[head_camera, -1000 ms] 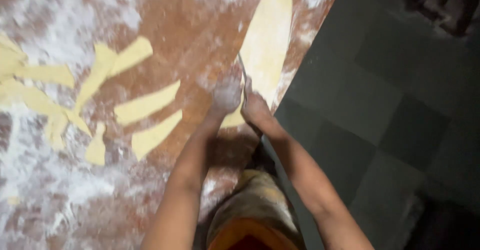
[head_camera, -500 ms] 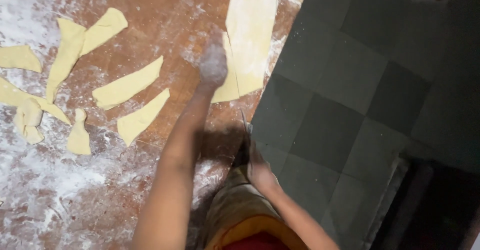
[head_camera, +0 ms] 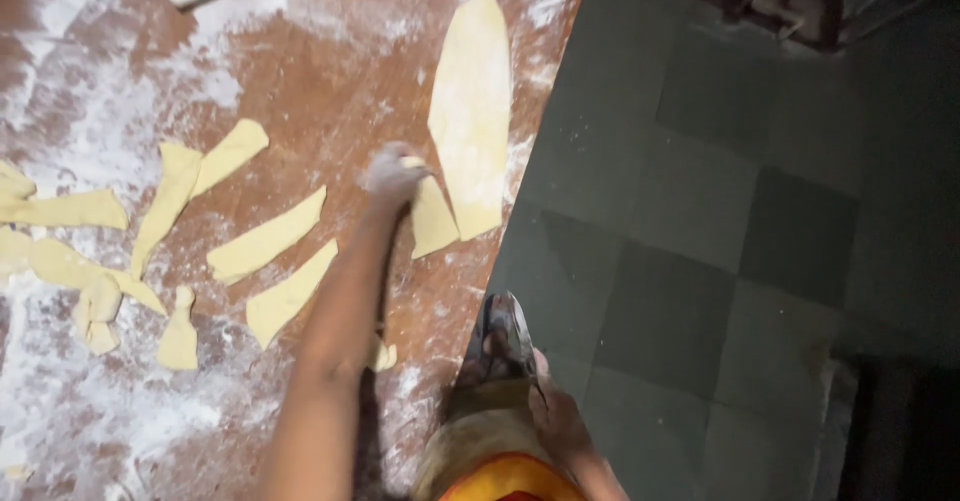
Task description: Rolling out pastry dough and cutting it into triangles using a knife and ruler to prepare croissants.
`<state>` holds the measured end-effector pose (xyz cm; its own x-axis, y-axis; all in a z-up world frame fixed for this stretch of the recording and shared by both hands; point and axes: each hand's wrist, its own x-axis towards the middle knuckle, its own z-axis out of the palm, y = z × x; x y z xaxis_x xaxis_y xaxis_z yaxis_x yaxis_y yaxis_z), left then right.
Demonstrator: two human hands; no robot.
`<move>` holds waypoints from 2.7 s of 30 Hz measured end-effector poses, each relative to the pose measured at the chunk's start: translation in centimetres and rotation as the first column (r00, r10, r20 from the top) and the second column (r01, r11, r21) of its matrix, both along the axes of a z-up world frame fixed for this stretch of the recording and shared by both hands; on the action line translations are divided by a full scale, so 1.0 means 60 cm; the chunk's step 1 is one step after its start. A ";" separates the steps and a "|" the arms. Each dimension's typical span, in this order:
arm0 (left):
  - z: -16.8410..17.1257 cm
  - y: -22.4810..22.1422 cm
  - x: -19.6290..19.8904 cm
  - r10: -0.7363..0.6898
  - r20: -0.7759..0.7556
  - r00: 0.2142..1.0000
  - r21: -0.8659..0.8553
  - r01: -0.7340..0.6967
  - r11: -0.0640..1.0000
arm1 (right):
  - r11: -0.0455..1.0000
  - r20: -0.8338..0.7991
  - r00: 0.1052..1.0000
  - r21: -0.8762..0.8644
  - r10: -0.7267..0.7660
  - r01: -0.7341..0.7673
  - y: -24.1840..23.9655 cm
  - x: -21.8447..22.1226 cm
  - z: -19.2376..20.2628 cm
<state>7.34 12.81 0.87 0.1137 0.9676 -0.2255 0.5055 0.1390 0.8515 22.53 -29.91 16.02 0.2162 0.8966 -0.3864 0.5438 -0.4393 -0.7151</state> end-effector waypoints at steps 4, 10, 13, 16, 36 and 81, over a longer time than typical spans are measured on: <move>0.002 0.097 -0.108 0.153 0.135 0.979 0.093 -0.166 0.982 | 0.920 0.084 0.992 -0.373 -0.098 0.122 0.001 0.034 0.015; 0.131 -0.011 -0.043 0.115 0.001 0.993 0.383 -0.106 0.917 | 0.997 0.029 0.997 0.019 0.071 -0.072 0.063 0.079 0.006; 0.028 -0.130 0.053 -0.178 -0.157 0.971 0.633 0.237 0.737 | 0.989 0.110 0.989 0.103 0.094 -0.105 0.135 0.091 -0.013; -0.044 -0.179 0.099 -0.166 -0.136 0.977 0.555 0.214 0.804 | 0.961 0.112 0.978 0.194 0.177 -0.196 0.226 0.097 -0.042; -0.029 -0.059 0.115 -0.011 -0.320 0.947 0.463 0.167 0.870 | 0.862 0.294 0.810 -0.153 0.507 -0.484 0.619 0.099 -0.120; -0.152 -0.068 0.137 0.067 -0.252 0.965 0.534 0.081 0.842 | 0.794 0.622 0.710 0.224 0.330 -0.565 0.156 0.161 -0.132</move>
<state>15.53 8.75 -8.22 0.1323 0.9428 0.3060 0.7105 -0.3055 0.6340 32.19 -20.53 8.08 -0.1912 0.9805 0.0454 0.9345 0.1960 -0.2971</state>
